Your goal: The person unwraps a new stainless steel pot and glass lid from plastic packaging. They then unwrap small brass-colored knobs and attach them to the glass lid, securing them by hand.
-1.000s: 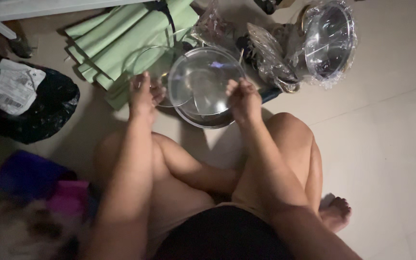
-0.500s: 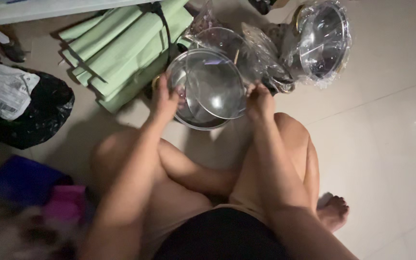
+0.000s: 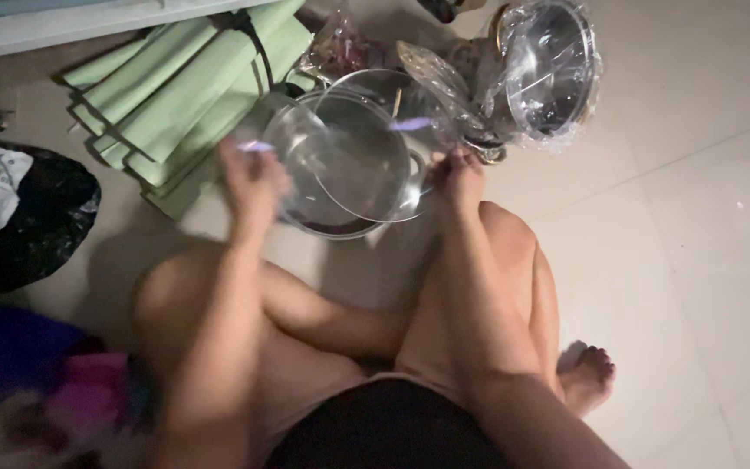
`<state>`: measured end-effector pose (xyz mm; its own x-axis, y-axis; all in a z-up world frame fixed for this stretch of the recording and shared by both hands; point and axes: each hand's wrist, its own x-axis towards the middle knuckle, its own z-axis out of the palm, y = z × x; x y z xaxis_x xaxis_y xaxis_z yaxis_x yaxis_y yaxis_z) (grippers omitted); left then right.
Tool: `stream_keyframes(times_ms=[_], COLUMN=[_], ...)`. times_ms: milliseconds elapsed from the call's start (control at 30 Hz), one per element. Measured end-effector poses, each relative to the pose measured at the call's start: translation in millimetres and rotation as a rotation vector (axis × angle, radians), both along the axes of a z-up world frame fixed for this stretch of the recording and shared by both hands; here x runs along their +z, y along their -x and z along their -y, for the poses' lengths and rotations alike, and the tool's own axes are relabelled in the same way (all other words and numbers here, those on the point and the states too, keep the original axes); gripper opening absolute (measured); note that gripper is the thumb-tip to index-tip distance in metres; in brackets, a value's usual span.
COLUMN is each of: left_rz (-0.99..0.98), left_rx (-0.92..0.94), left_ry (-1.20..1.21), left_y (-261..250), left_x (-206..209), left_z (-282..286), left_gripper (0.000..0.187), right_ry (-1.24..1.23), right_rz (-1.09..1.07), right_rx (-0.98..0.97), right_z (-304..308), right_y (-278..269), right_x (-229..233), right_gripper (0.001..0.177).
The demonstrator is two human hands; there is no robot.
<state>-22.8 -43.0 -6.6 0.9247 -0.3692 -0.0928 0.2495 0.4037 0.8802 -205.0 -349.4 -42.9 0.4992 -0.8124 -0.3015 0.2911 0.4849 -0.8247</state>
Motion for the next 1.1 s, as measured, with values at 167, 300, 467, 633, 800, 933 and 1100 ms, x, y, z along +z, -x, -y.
stream_keyframes(times_ms=[167, 300, 467, 633, 800, 933, 1100], left_rz=[0.718, -0.026, -0.157, -0.181, -0.297, -0.398, -0.324], left_rx=[0.481, 0.396, 0.385, 0.367, 0.381, 0.349, 0.358], left_ry=[-0.452, 0.045, 0.161, 0.135, 0.228, 0.36, 0.181], left_y=[-23, -32, -46, -51, -62, -78, -75], left_x=[36, 19, 6, 1, -19, -48, -41], left_z=[-93, -125, -118, -107, -113, -121, -114], left_gripper=[0.06, 0.061, 0.067, 0.048, 0.025, 0.018, 0.038], right_ry=[0.152, 0.373, 1.527, 1.554, 1.687, 1.713, 1.659], right_rz=[-0.241, -0.376, -0.873, -1.046, -0.875, -0.744, -0.566], right_rx=[0.032, 0.058, -0.057, 0.105, 0.076, 0.292, 0.311], right_z=[-19, -49, -70, -101, -120, -142, -149], right_y=[-18, -43, -41, -42, -46, -57, -58], right_x=[15, -6, 6, 23, 54, 77, 76], right_gripper=[0.018, 0.021, 0.041, 0.058, 0.054, 0.045, 0.044])
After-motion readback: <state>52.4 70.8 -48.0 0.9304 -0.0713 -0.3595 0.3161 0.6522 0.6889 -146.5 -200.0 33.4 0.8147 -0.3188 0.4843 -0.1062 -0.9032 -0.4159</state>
